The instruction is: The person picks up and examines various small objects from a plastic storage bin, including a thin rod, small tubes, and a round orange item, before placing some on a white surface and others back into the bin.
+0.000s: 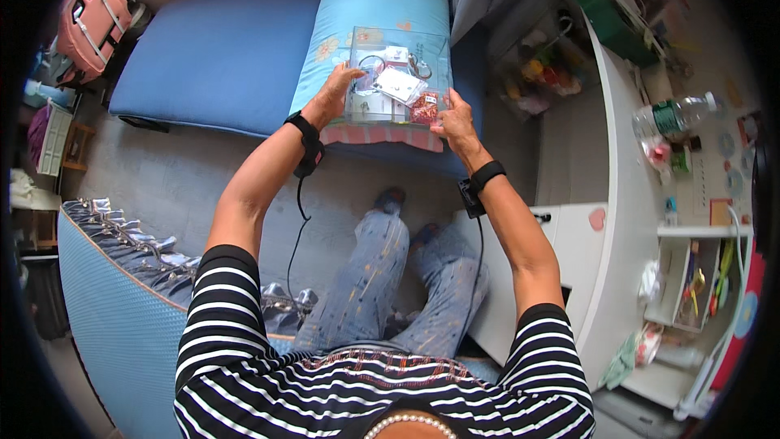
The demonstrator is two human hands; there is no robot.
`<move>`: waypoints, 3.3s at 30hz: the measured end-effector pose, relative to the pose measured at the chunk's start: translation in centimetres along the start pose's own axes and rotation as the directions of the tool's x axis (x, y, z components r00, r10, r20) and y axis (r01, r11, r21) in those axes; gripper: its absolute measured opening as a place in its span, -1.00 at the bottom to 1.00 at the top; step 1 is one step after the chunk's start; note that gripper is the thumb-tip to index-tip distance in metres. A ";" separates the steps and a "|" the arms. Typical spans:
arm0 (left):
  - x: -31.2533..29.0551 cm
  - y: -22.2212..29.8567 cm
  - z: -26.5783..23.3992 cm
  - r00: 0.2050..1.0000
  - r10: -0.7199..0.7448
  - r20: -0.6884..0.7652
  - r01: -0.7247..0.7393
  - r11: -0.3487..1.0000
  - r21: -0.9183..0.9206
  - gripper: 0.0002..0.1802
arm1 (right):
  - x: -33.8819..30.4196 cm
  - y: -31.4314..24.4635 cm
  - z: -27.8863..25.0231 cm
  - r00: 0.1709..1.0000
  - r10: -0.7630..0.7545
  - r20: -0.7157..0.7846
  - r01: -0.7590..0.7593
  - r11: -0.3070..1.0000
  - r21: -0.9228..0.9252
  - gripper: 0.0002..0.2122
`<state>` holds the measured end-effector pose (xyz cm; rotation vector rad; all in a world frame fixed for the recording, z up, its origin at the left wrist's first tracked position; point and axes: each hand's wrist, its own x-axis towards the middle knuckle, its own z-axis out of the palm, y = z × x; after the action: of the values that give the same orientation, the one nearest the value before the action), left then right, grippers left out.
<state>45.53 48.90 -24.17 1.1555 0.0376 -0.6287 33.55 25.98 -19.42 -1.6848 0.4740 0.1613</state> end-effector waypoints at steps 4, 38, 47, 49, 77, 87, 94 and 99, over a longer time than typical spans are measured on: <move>6.7 -0.3 0.8 0.997 0.052 -0.052 -0.047 0.995 0.086 -0.53 | 7.6 3.3 -0.7 0.999 -0.023 -0.049 0.030 0.986 0.163 -0.41; -30.8 0.4 38.2 0.226 0.258 0.940 -0.928 0.350 0.127 -0.58 | -44.0 -7.4 -20.7 0.873 -0.458 -0.168 0.081 0.475 -0.876 -0.72; -29.5 -5.4 49.5 0.098 0.146 0.984 -0.982 0.177 0.072 -0.58 | -49.2 -2.7 -33.9 0.831 -0.259 -0.493 -0.285 0.562 -0.776 -0.59; -27.3 -7.6 50.7 0.135 0.192 0.972 -0.982 0.157 0.105 -0.60 | -45.8 0.0 -36.3 0.770 -0.529 -0.356 -0.202 0.326 -0.923 -0.63; -24.9 -7.6 56.9 0.048 -0.507 0.860 -0.999 -0.036 0.034 -0.82 | -36.5 6.4 -54.5 0.180 -0.124 -0.976 -0.907 0.362 -0.213 -0.65; -25.3 -8.2 57.1 -0.007 -0.387 0.922 -0.999 -0.033 -0.022 -0.79 | -38.1 1.7 -49.6 0.361 -0.104 -0.927 -0.877 0.301 -0.375 -0.64; -24.5 -9.3 56.8 0.107 -0.409 0.906 -0.994 -0.063 0.089 -0.75 | -38.6 0.7 -44.0 0.507 -0.308 -0.805 -0.496 0.660 -0.565 -0.76; -24.9 -9.7 57.1 0.045 -0.407 0.913 -0.999 -0.023 0.039 -0.73 | -36.7 2.3 -47.5 0.441 -0.649 -0.620 -0.605 0.295 -0.739 -0.83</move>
<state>3.91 8.44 0.31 1.5578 -2.4508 -0.4039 -8.15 -12.44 0.39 -3.0424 1.4305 -0.8248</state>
